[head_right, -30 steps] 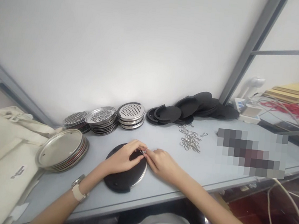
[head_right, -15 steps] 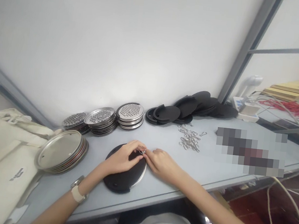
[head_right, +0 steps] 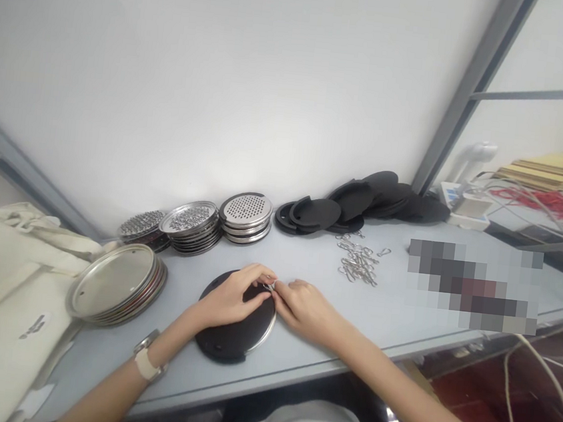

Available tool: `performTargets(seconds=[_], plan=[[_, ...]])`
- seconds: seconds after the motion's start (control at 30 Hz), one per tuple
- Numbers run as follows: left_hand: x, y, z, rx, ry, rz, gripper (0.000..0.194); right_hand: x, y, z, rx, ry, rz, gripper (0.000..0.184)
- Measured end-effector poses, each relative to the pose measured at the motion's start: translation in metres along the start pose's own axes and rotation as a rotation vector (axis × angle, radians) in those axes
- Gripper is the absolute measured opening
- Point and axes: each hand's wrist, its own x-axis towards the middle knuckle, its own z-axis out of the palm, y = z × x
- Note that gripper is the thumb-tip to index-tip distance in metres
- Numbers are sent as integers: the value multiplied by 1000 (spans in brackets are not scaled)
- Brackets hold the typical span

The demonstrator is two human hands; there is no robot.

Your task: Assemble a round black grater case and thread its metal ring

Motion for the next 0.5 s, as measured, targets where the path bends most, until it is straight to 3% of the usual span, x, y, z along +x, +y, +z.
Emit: performTargets(seconds=[0.5], plan=[[0,-1,0,-5,-2,2,26,0,0,-1,12,18,-26,23]])
